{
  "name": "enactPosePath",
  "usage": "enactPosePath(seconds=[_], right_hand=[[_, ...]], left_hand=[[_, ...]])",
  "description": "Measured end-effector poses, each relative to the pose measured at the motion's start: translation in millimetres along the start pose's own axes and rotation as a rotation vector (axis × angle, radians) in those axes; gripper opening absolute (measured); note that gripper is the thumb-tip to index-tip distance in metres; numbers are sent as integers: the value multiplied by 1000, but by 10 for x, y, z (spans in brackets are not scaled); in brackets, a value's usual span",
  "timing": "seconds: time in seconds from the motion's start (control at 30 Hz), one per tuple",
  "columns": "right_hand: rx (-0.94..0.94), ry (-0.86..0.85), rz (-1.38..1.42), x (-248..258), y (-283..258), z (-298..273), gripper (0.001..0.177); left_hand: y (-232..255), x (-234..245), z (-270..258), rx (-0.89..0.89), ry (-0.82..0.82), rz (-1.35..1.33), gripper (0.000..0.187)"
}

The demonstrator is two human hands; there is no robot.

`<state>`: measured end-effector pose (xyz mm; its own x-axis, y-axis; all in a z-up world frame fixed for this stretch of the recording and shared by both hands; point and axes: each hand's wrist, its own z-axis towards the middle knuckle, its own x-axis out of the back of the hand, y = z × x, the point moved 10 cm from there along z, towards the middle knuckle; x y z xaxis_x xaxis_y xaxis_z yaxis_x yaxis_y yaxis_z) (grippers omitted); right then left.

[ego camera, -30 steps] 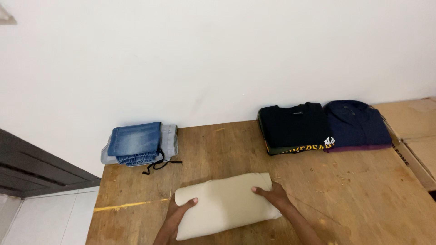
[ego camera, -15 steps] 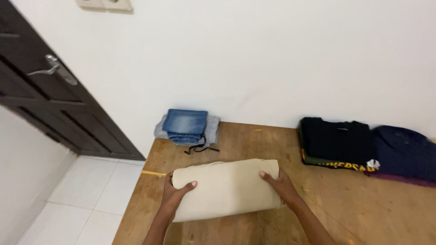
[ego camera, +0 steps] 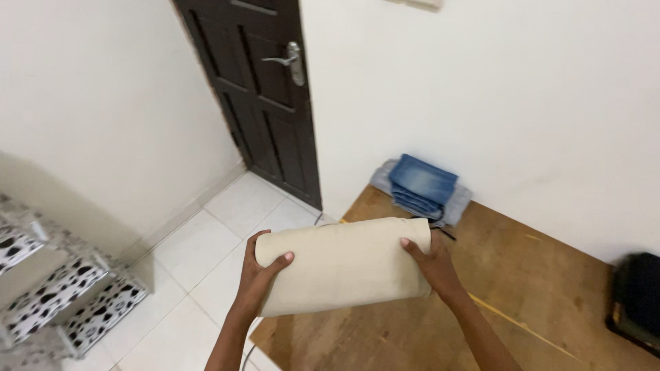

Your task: The person folds various clothing items on a wooden table and places them into a fabric storage unit. The person handles a towel, jeans, a black t-shirt, a green t-shirt, a black jacket, a blue jacket, and a purple t-shirt, placing each folded item into the storage unit.

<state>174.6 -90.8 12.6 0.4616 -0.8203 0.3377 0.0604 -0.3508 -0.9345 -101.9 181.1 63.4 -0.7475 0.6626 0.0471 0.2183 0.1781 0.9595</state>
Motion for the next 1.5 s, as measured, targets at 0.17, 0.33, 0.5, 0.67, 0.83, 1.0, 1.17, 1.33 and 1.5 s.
enactPosePath(seconds=[0.17, 0.33, 0.5, 0.67, 0.83, 1.0, 1.17, 1.33, 1.5], right_hand=[[476, 89, -181, -1046, -934, -259, 74], [747, 34, -348, -2167, -1676, -808, 68], [433, -209, -570, -3300, -1886, -1003, 81], [702, -214, -418, -4274, -2402, -1395, 74], [712, -388, -349, -5154, -2557, -1591, 71], [680, -557, -279, -6011, -2801, -1695, 66], [825, -571, -255, -6684, -3337, -1747, 66], [694, -664, -304, -7385, -3597, -1677, 67], [1000, -571, -171, -7757, -4214, -1912, 64]], left_hand=[[32, 1183, -202, -88, 118, -19, 80], [-142, 2400, -324, -76, 261, -60, 69], [-277, 3479, -497, -133, 386, -103, 67], [-393, 4437, -768, -203, 496, -146, 63], [-532, 5168, -1123, -178, 616, -233, 65], [-575, 5840, -1319, -170, 779, -196, 64], [-331, 6372, -1378, -267, 875, -186, 63], [-174, 6909, -1385, -199, 970, -228, 63], [-9, 7371, -1445, -258, 1004, -231, 62]])
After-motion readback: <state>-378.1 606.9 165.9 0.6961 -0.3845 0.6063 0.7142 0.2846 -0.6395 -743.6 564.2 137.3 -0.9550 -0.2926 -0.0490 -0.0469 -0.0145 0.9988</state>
